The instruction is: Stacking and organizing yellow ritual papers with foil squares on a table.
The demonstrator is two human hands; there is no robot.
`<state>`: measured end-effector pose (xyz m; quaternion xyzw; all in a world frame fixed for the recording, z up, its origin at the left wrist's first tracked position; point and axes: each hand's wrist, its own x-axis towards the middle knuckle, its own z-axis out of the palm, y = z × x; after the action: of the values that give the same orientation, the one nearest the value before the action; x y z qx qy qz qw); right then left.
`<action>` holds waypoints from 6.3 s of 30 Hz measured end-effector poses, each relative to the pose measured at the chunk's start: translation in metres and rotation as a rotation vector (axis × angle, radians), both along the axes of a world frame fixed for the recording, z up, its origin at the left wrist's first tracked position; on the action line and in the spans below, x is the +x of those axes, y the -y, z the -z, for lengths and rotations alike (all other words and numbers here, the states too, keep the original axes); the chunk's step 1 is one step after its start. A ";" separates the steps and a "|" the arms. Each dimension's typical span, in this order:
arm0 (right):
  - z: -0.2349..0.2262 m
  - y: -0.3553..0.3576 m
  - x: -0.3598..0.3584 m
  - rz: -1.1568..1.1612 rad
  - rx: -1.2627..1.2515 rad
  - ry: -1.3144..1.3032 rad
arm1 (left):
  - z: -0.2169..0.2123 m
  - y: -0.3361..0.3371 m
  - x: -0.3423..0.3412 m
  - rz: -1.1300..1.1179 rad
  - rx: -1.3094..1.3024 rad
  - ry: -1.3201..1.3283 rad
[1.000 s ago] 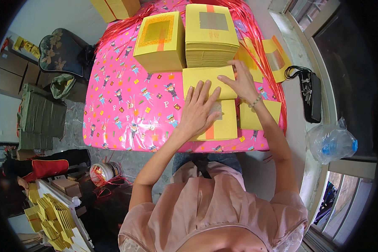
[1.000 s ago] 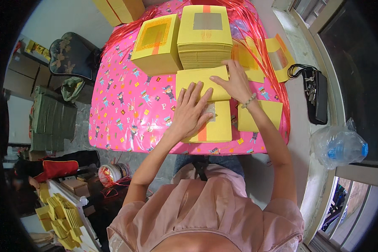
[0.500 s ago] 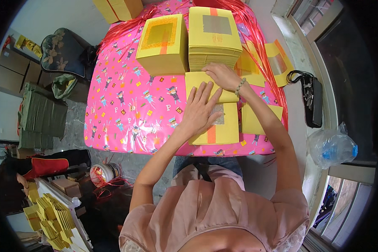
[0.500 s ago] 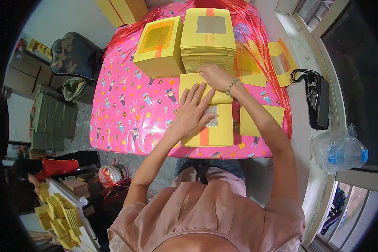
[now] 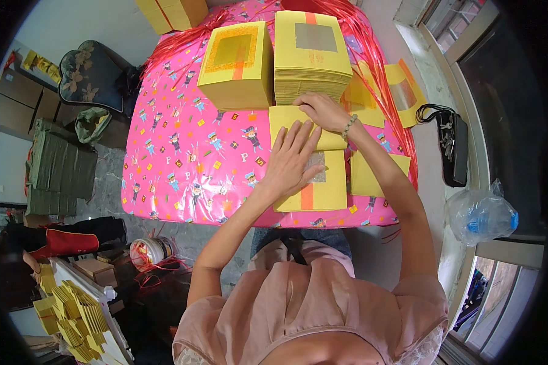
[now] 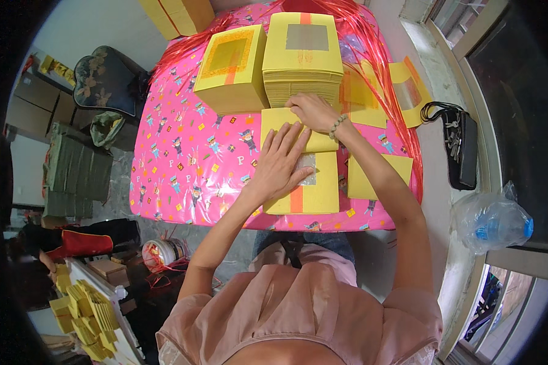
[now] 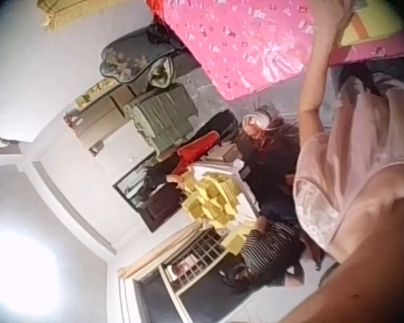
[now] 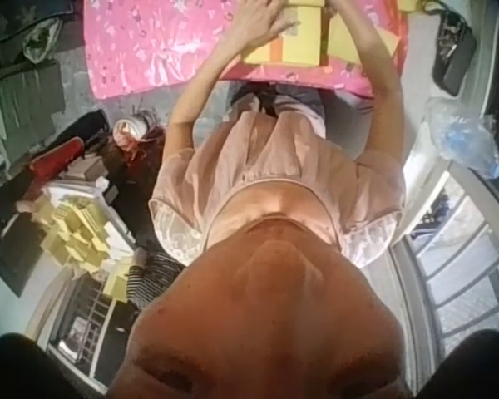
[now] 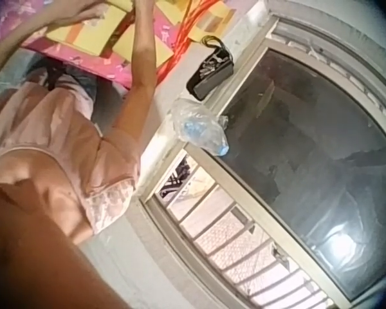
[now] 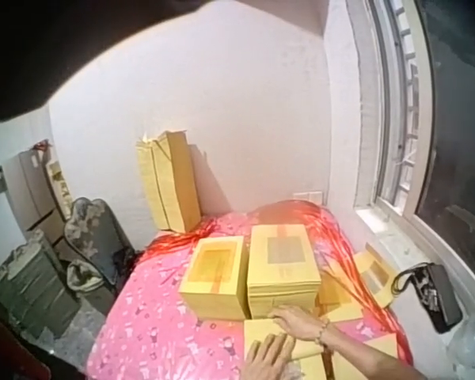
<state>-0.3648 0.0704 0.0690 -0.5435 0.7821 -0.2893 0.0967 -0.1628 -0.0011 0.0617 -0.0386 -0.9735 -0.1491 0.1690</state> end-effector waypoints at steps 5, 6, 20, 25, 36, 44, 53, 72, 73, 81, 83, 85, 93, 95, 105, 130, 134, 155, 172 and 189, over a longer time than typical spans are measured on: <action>-0.005 0.002 -0.001 -0.006 0.050 0.064 | -0.002 -0.003 0.004 0.017 0.061 0.021; -0.006 0.002 0.000 -0.006 0.049 0.065 | -0.003 -0.003 0.006 0.016 0.062 0.014; -0.004 0.002 -0.002 -0.041 0.029 0.036 | -0.003 -0.003 0.012 0.064 0.038 0.049; -0.007 0.002 0.000 -0.039 0.042 0.040 | -0.001 -0.001 0.013 0.077 0.051 0.054; -0.005 0.001 0.002 -0.032 0.021 0.036 | 0.001 -0.003 0.013 0.079 0.070 0.048; -0.002 -0.011 0.007 -0.031 -0.064 -0.060 | 0.007 -0.003 0.011 0.084 0.068 0.064; -0.017 -0.102 0.095 -0.017 0.123 -0.315 | 0.004 -0.003 0.015 0.093 0.069 0.092; 0.001 -0.113 0.094 -0.067 0.187 -0.280 | 0.002 0.027 0.029 0.063 0.092 0.189; 0.001 -0.113 0.094 -0.065 0.188 -0.280 | 0.002 0.027 0.030 0.061 0.097 0.190; -0.001 -0.106 0.082 -0.014 0.044 -0.303 | 0.003 0.040 0.026 0.118 0.271 0.168; 0.005 -0.104 0.072 -0.007 -0.033 -0.379 | -0.003 0.040 0.022 0.067 0.358 0.146; 0.004 -0.101 0.066 0.001 -0.105 -0.453 | -0.005 0.039 0.016 0.067 0.258 0.039; 0.002 -0.093 0.058 -0.050 -0.294 -0.573 | -0.005 0.026 -0.004 -0.101 -0.103 -0.180; -0.007 -0.099 0.066 0.079 -0.356 -0.501 | -0.010 0.021 -0.005 -0.121 -0.176 -0.341; -0.045 -0.196 0.091 0.491 -0.554 0.906 | -0.029 -0.075 -0.005 0.017 -0.174 -0.427; 0.107 -0.294 0.063 0.600 -0.498 0.503 | 0.072 -0.197 0.036 0.136 0.080 0.148; 0.109 -0.297 0.065 0.609 -0.467 0.363 | 0.069 -0.198 0.036 0.140 0.148 0.148; 0.075 -0.284 0.083 0.772 -0.165 -0.221 | 0.057 -0.195 0.014 0.110 0.014 0.192; -0.029 -0.216 0.121 0.310 -0.204 -0.051 | -0.014 -0.137 0.073 0.296 0.446 -0.041; -0.014 -0.144 0.154 -0.164 -0.084 -0.272 | 0.016 -0.031 0.126 -0.341 0.729 -0.144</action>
<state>-0.2104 0.2142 0.0835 -0.6433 0.7280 -0.2368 -0.0094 -0.0365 0.0297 0.0454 0.1757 -0.8349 -0.4513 0.2615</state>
